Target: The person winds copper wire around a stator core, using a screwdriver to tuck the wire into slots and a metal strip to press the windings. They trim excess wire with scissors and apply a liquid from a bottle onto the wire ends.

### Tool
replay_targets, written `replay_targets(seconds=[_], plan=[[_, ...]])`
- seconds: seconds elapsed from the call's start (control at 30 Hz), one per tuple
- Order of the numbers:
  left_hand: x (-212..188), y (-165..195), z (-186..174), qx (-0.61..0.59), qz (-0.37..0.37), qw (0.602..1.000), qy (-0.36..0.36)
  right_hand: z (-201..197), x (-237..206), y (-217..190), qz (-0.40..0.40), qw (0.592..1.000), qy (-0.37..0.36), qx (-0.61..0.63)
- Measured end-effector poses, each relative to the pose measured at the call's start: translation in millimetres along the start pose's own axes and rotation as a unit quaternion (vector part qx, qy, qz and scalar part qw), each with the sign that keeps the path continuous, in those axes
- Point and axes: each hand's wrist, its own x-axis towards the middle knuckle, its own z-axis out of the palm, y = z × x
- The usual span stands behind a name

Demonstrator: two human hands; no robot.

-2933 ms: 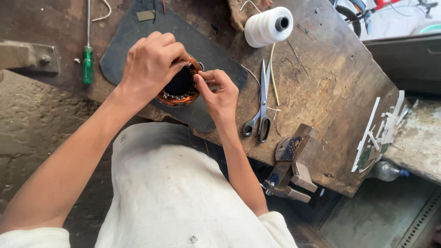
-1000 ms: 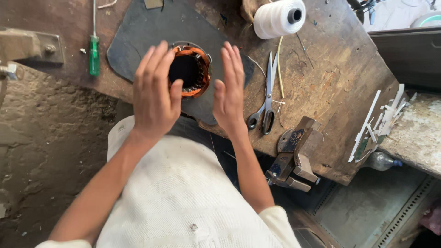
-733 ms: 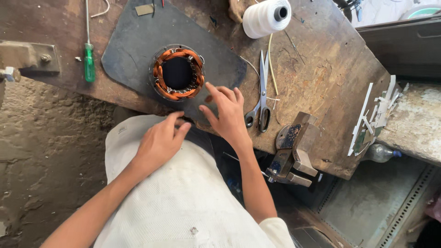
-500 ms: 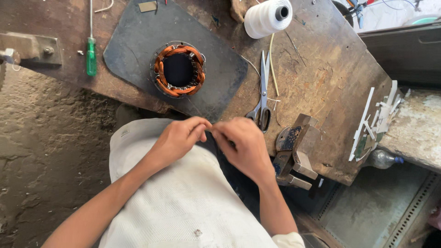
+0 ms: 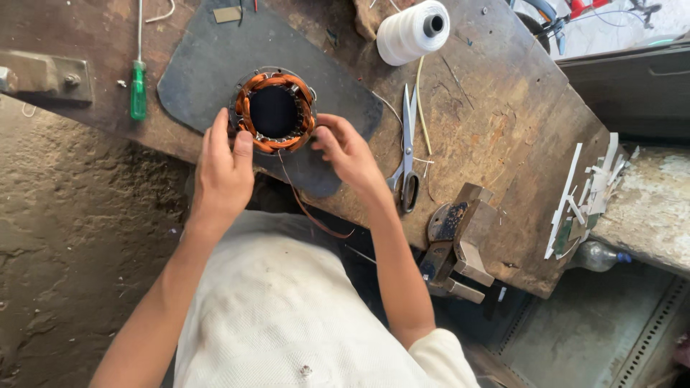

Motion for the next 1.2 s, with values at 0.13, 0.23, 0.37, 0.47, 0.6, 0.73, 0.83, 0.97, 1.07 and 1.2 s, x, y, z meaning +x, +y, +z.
replay_targets(seconds=[0.13,0.23,0.37,0.47,0.6,0.73,0.83,0.97,1.07,1.2], plan=[[22.7,15.5,-11.5,-0.066,-0.028,0.997,-0.039,26.6,-4.2,0.1,0.018,0.996,0.06,0.056],[49.2,28.5,-29.4,-0.062,-0.019,0.996,-0.067,36.0,-10.0,-8.5,0.073,0.987,0.085,0.117],[96.9,41.8,-43.5,-0.054,0.209,0.976,0.009,48.1,-13.3,-15.1,0.116,0.983,0.094,0.11],[130.2,49.8,-44.5,-0.047,0.302,0.949,-0.081,50.8,-17.0,-5.7,0.127,0.981,0.108,0.098],[135.3,42.6,-54.3,0.142,0.309,0.933,-0.114,30.7,-30.0,18.4,0.083,0.989,0.116,0.05],[98.1,14.4,-71.1,0.322,0.362,0.871,-0.078,-4.3,-56.8,50.3,0.063,0.987,0.137,0.057],[73.8,-12.2,-75.3,0.373,0.368,0.85,-0.06,-34.8,-72.7,72.2,0.062,0.979,0.158,0.116],[43.2,-27.3,-75.6,0.393,0.357,0.845,-0.067,-66.7,-86.2,74.9,0.034,0.953,0.3,0.033],[5.4,-14.1,-96.3,0.446,0.273,0.828,-0.202,-62.3,-101.1,47.9,-0.089,0.781,0.466,-0.405],[-25.0,10.6,-111.9,0.19,-0.079,0.921,-0.332,4.1,-116.9,6.0,-0.234,0.817,0.422,-0.314]])
